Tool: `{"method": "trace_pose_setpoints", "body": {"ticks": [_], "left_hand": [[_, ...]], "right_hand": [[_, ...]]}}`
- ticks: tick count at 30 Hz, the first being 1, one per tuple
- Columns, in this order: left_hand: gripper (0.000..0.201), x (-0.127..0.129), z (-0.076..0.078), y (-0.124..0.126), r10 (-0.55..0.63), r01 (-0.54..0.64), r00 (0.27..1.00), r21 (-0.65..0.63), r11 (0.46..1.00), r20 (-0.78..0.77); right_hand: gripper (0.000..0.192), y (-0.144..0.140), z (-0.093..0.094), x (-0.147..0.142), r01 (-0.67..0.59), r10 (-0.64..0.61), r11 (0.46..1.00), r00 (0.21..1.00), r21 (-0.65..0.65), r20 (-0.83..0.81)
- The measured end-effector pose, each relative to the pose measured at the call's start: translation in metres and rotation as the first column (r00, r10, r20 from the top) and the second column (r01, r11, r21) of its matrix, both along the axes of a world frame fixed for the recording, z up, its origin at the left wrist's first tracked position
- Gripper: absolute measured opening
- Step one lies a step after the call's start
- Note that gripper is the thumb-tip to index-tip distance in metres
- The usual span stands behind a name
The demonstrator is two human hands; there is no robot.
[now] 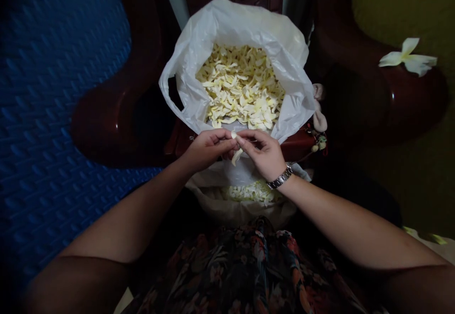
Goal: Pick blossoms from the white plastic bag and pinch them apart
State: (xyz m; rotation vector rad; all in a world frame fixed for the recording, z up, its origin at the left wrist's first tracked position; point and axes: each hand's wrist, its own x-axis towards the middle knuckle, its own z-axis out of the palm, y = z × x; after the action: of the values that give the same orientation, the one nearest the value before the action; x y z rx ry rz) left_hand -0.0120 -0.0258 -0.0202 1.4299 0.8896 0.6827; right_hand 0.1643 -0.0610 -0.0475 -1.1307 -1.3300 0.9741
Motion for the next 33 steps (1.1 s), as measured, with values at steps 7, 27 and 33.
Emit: {"method": "trace_pose_setpoints", "body": {"ticks": [7,27,33], "left_hand": [[0.008,-0.0014,0.0029,0.0004,-0.018,0.02,0.999,0.045,0.999,-0.035],[0.011,-0.0037,0.0073,0.0006,-0.011,0.012,0.999,0.022,1.0,-0.038],[0.01,-0.003,0.0093,0.0004,-0.003,0.003,0.999,-0.002,1.0,-0.037]], "right_hand": [[0.032,-0.0002,-0.0016,-0.0007,0.021,-0.038,0.992,0.99,-0.125,-0.137],[0.032,0.0,-0.0007,-0.0001,-0.014,-0.012,0.984,0.99,-0.176,-0.143],[0.032,0.0007,-0.0003,0.0003,-0.021,-0.011,0.982,0.986,-0.185,-0.167]]}}
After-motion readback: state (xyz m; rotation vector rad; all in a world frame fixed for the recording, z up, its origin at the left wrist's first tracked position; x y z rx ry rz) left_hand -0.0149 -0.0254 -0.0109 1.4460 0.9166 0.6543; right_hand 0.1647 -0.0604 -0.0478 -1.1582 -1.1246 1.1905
